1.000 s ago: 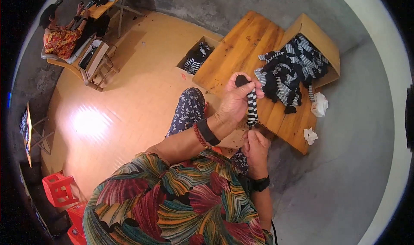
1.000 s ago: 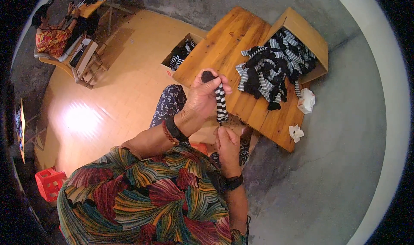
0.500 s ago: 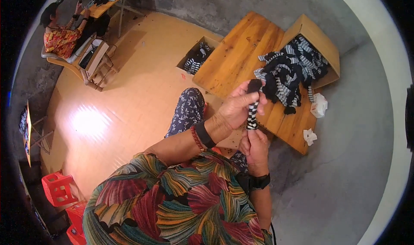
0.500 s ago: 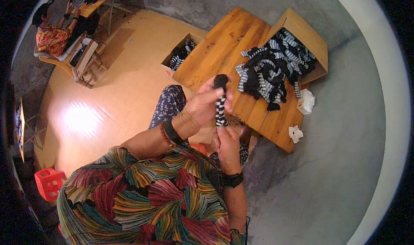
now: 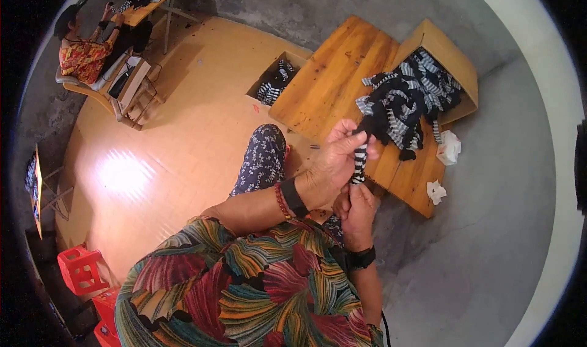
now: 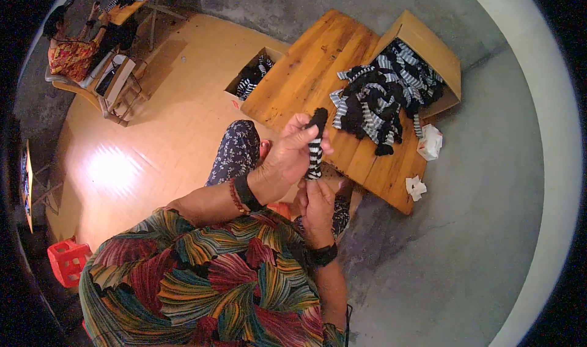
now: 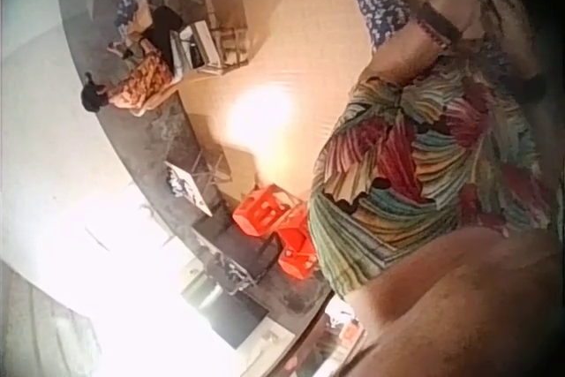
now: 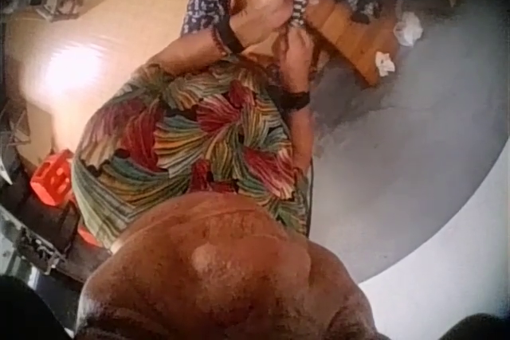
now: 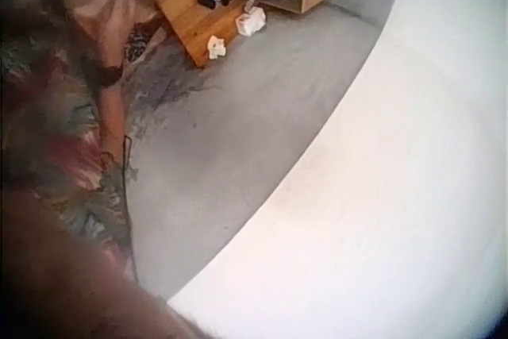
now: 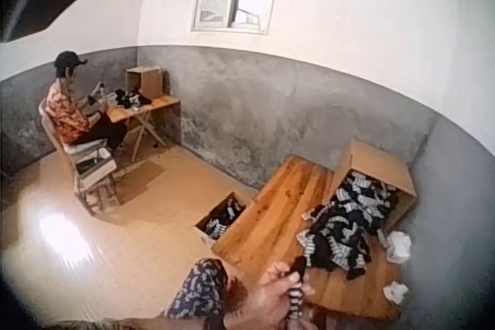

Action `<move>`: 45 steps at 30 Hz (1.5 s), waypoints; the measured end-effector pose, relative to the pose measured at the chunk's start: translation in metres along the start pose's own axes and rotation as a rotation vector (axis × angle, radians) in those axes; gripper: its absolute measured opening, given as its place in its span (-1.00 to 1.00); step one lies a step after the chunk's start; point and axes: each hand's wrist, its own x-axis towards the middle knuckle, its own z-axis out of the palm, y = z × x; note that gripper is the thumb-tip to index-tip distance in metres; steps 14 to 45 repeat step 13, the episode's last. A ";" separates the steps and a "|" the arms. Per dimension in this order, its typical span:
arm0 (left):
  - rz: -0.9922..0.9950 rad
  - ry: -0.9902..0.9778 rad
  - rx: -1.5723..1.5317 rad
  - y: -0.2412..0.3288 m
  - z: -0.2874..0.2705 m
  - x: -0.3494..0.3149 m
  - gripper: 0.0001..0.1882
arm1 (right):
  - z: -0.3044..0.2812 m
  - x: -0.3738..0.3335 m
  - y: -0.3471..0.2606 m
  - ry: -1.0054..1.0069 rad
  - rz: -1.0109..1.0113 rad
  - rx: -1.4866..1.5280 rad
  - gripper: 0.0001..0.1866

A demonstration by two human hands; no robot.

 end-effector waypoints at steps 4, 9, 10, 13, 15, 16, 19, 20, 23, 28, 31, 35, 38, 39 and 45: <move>-0.001 -0.038 0.014 0.005 0.001 0.004 -0.85 | 0.012 0.001 -0.006 -0.009 -0.020 0.040 -0.72; -0.070 -0.197 0.124 0.032 0.006 0.001 -0.82 | 0.005 -0.005 -0.014 -0.102 -0.013 0.046 -0.76; -0.095 -0.296 0.134 0.041 0.007 0.002 -0.78 | 0.002 -0.005 -0.015 -0.102 -0.009 0.047 -0.76; -0.180 -0.399 0.368 0.061 0.013 0.010 -0.52 | -0.006 -0.005 -0.020 -0.168 0.011 -0.242 -0.74; -0.180 -0.399 0.368 0.061 0.013 0.010 -0.52 | -0.006 -0.005 -0.020 -0.168 0.011 -0.242 -0.74; -0.180 -0.399 0.368 0.061 0.013 0.010 -0.52 | -0.006 -0.005 -0.020 -0.168 0.011 -0.242 -0.74; -0.180 -0.399 0.368 0.061 0.013 0.010 -0.52 | -0.006 -0.005 -0.020 -0.168 0.011 -0.242 -0.74; -0.180 -0.399 0.368 0.061 0.013 0.010 -0.52 | -0.006 -0.005 -0.020 -0.168 0.011 -0.242 -0.74; -0.180 -0.399 0.368 0.061 0.013 0.010 -0.52 | -0.006 -0.005 -0.020 -0.168 0.011 -0.242 -0.74; -0.180 -0.399 0.368 0.061 0.013 0.010 -0.52 | -0.006 -0.005 -0.020 -0.168 0.011 -0.242 -0.74; -0.180 -0.399 0.368 0.061 0.013 0.010 -0.52 | -0.006 -0.005 -0.020 -0.168 0.011 -0.242 -0.74; -0.180 -0.399 0.368 0.061 0.013 0.010 -0.52 | -0.006 -0.005 -0.020 -0.168 0.011 -0.242 -0.74; -0.180 -0.399 0.368 0.061 0.013 0.010 -0.52 | -0.006 -0.005 -0.020 -0.168 0.011 -0.242 -0.74; -0.180 -0.399 0.368 0.061 0.013 0.010 -0.52 | -0.006 -0.005 -0.020 -0.168 0.011 -0.242 -0.74; -0.180 -0.399 0.368 0.061 0.013 0.010 -0.52 | -0.006 -0.005 -0.020 -0.168 0.011 -0.242 -0.74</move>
